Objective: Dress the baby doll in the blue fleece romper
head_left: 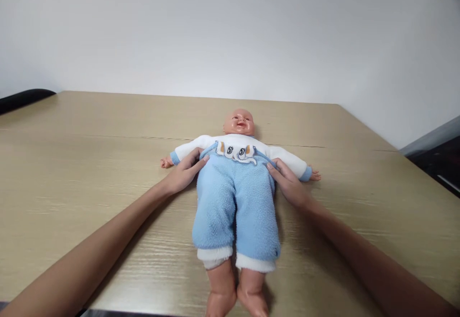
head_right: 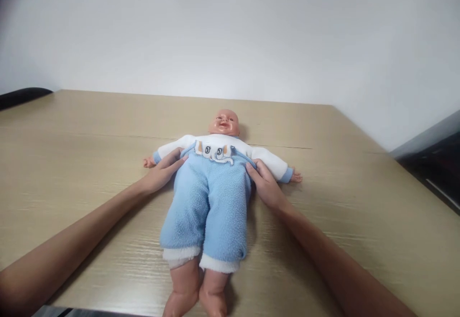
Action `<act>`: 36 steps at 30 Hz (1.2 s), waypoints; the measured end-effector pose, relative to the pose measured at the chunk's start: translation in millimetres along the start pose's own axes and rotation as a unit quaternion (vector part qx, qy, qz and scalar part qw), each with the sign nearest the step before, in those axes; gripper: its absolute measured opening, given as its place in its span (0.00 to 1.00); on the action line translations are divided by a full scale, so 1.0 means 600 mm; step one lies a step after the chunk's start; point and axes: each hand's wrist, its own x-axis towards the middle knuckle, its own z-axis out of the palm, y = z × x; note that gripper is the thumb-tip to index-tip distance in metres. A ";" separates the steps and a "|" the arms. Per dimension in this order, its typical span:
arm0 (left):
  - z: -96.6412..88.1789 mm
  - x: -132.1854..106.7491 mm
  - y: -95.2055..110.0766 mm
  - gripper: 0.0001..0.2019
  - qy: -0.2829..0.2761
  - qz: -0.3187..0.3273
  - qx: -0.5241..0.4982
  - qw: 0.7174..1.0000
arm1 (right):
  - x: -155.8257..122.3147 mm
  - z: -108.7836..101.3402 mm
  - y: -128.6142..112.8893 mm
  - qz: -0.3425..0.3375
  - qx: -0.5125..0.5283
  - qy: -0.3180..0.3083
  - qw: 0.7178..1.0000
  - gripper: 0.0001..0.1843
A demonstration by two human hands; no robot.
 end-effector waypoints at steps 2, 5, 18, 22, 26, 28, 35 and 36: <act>0.015 -0.003 -0.001 0.19 0.013 -0.020 -0.073 0.997 | 0.003 0.012 0.009 0.028 0.092 0.017 0.995 0.21; 0.042 -0.005 -0.001 0.22 0.049 -0.042 -0.198 0.978 | 0.007 0.029 0.016 0.063 0.191 0.061 0.978 0.21; 0.038 0.010 -0.007 0.22 0.020 -0.045 -0.230 0.972 | 0.017 0.030 0.009 0.030 0.168 0.062 0.983 0.17; 0.028 0.010 -0.007 0.18 0.031 -0.037 -0.213 0.976 | 0.006 0.031 -0.007 -0.021 0.081 0.068 0.994 0.14; 0.021 0.007 0.000 0.18 0.069 -0.017 -0.179 0.981 | -0.006 0.029 -0.021 -0.052 0.021 0.093 0.994 0.14; 0.021 0.005 0.007 0.18 0.078 -0.007 -0.148 0.986 | -0.009 0.028 -0.026 -0.063 0.025 0.101 0.993 0.14; 0.028 0.007 0.014 0.21 0.111 0.023 -0.069 0.991 | -0.004 0.026 -0.019 -0.024 0.177 0.082 0.980 0.13; 0.027 0.007 0.012 0.21 0.112 0.024 -0.063 0.991 | -0.003 0.026 -0.017 -0.018 0.191 0.079 0.978 0.13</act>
